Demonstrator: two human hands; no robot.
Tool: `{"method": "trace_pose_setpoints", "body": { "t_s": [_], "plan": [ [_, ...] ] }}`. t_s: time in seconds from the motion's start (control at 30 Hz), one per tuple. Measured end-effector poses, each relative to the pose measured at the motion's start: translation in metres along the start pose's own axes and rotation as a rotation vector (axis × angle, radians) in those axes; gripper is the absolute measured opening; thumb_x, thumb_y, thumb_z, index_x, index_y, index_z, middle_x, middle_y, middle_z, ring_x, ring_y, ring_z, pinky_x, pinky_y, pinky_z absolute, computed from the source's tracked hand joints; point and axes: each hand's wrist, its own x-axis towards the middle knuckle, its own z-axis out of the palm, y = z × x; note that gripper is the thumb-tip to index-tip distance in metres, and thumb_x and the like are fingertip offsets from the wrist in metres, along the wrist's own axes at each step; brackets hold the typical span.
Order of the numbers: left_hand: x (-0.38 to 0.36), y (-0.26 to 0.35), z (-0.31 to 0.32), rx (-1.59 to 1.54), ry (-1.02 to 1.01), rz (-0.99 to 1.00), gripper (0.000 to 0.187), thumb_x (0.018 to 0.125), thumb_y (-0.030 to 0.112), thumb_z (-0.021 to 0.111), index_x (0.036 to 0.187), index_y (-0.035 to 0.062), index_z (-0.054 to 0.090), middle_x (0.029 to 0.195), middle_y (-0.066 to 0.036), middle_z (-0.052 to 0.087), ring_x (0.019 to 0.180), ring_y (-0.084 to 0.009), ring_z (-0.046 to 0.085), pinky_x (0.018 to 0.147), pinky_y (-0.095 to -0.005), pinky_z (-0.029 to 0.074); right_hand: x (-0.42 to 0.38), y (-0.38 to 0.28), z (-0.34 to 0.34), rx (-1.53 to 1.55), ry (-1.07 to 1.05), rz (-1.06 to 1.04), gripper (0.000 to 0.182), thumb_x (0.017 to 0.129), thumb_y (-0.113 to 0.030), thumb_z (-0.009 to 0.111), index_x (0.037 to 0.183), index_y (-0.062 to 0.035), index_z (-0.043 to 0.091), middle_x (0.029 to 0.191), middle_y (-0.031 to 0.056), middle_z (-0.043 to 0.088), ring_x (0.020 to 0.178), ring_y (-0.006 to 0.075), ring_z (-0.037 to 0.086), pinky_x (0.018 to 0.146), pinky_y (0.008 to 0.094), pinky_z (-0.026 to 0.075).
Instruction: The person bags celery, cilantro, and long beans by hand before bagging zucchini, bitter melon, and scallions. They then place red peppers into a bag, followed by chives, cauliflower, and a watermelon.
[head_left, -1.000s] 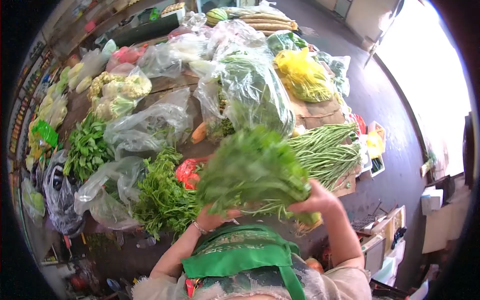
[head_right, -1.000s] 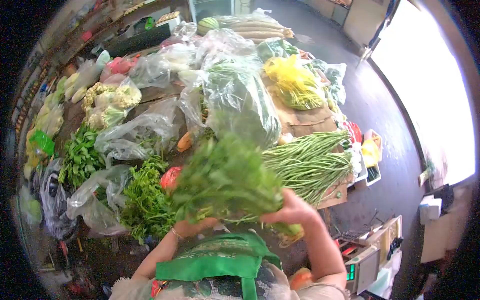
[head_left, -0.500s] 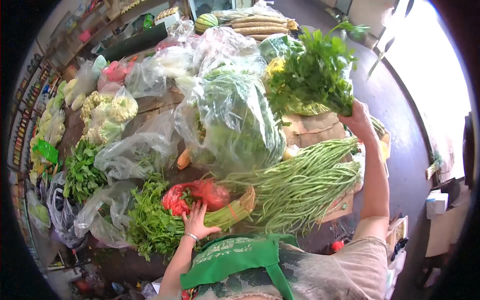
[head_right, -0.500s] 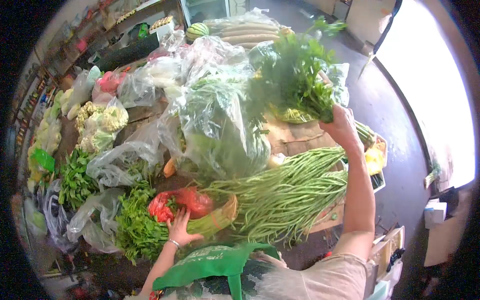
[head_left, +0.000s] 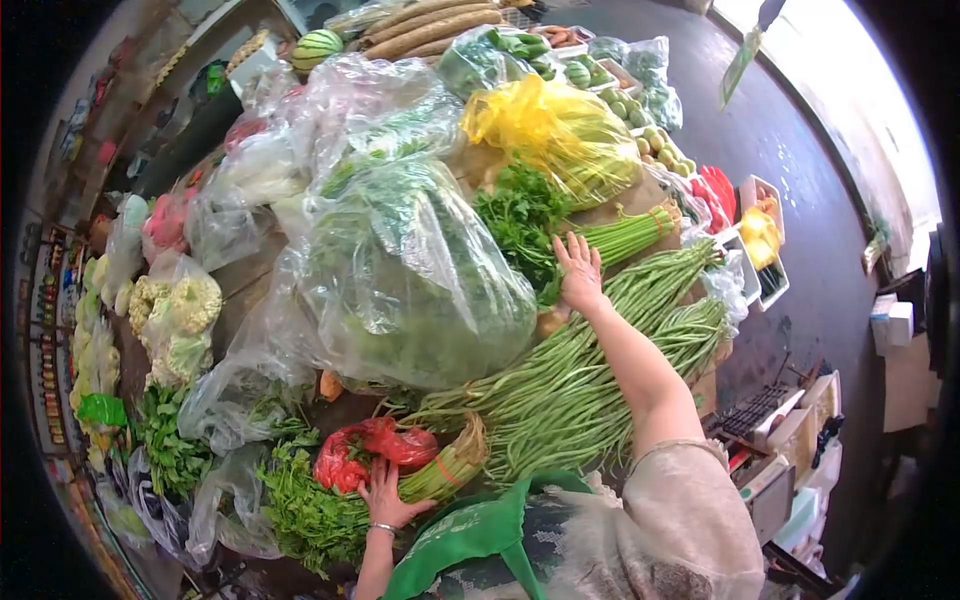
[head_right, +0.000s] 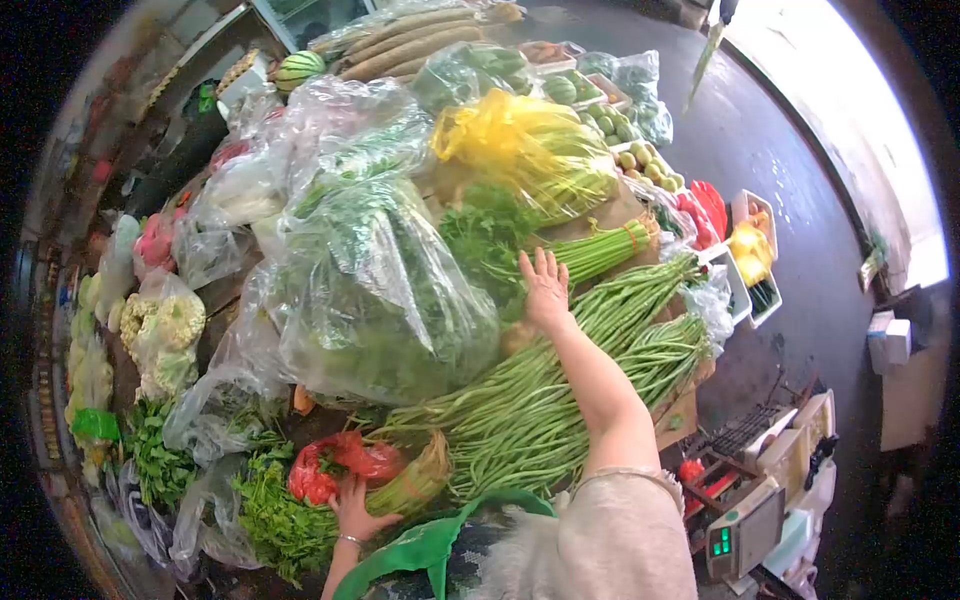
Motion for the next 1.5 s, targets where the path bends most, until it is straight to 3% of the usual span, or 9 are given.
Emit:
{"method": "trace_pose_setpoints", "body": {
  "t_s": [0.23,0.33,0.47,0.8,0.97,1.07,1.17,1.37,1.5],
  "plan": [
    [0.002,-0.004,0.006,0.03,0.019,0.002,0.121,0.05,0.079,0.069,0.146,0.0142,0.033,0.155,-0.017,0.019,0.142,-0.034,0.017,0.108,-0.0618,0.008,-0.02,-0.016,-0.05,0.349,-0.057,0.03,0.066,0.077,-0.004,0.055,0.14,-0.0082,0.037,0.144,0.0176,0.038,0.13,0.0324,0.039,0.107,0.0462,0.026],
    [0.004,-0.006,0.005,0.048,0.019,0.014,0.121,0.049,0.078,0.07,0.145,0.015,0.034,0.154,-0.017,0.02,0.142,-0.0341,0.018,0.108,-0.0612,0.007,-0.041,-0.04,-0.063,0.452,0.163,-0.108,0.052,0.084,-0.007,0.054,0.136,-0.0076,0.043,0.143,0.0149,0.04,0.129,0.031,0.041,0.107,0.0426,0.026],
    [0.003,-0.008,0.011,0.015,0.06,0.021,0.12,0.048,0.076,0.072,0.145,0.0153,0.035,0.155,-0.013,0.022,0.143,-0.0306,0.019,0.108,-0.0608,0.007,-0.047,-0.087,-0.091,0.505,0.264,-0.265,0.051,0.085,-0.012,0.062,0.134,-0.0068,0.046,0.141,0.0184,0.041,0.129,0.0342,0.039,0.106,0.0438,0.027],
    [0.003,0.008,-0.006,-0.071,0.077,0.003,0.115,0.05,0.075,0.071,0.144,0.0175,0.038,0.154,-0.011,0.024,0.143,-0.0294,0.019,0.109,-0.0617,0.011,-0.035,-0.2,-0.097,0.609,0.04,-0.467,0.085,0.077,-0.037,0.074,0.144,-0.0091,0.031,0.15,0.0208,0.027,0.135,0.0371,0.031,0.107,0.0475,0.026],
    [0.001,0.004,-0.005,-0.118,0.083,0.022,0.112,0.051,0.076,0.069,0.143,0.019,0.039,0.155,-0.008,0.022,0.144,-0.0283,0.016,0.11,-0.0615,0.008,-0.053,-0.22,-0.066,0.237,0.011,-0.568,0.066,0.083,-0.03,0.068,0.139,-0.0066,0.041,0.143,0.0222,0.038,0.127,0.0365,0.039,0.104,0.0488,0.031],
    [0.0,0.003,-0.003,-0.121,0.084,0.015,0.113,0.052,0.077,0.068,0.143,0.0168,0.04,0.155,-0.009,0.023,0.144,-0.0289,0.017,0.111,-0.0614,0.006,-0.035,-0.195,-0.06,0.657,-0.09,-0.316,0.036,0.091,-0.026,0.059,0.121,-0.005,0.059,0.118,0.0124,0.06,0.108,0.0247,0.055,0.092,0.0393,0.042],
    [-0.001,0.004,-0.005,-0.14,0.072,0.01,0.111,0.053,0.076,0.069,0.143,0.0168,0.04,0.154,-0.011,0.024,0.144,-0.0289,0.016,0.111,-0.0613,0.006,-0.037,-0.173,-0.095,1.222,-0.209,-0.052,0.028,0.095,-0.026,0.056,0.116,-0.0083,0.063,0.103,0.0012,0.066,0.089,0.0114,0.058,0.076,0.0268,0.045],
    [0.0,0.002,-0.002,-0.147,0.1,0.035,0.11,0.053,0.076,0.068,0.142,0.0174,0.042,0.154,-0.011,0.025,0.144,-0.029,0.016,0.111,-0.0623,0.008,-0.034,-0.16,-0.117,1.444,-0.132,-0.062,0.029,0.096,-0.028,0.055,0.116,-0.0072,0.062,0.101,-0.0009,0.066,0.079,0.0055,0.053,0.066,0.0203,0.04],
    [0.001,0.001,-0.001,-0.076,0.121,0.056,0.111,0.052,0.079,0.066,0.142,0.0175,0.042,0.153,-0.011,0.026,0.143,-0.028,0.018,0.11,-0.0624,0.011,-0.037,-0.215,-0.16,1.503,-0.118,-0.019,0.026,0.096,-0.028,0.054,0.107,-0.0059,0.063,0.095,-0.0003,0.065,0.072,0.0054,0.051,0.059,0.0207,0.039]
  ]
}}
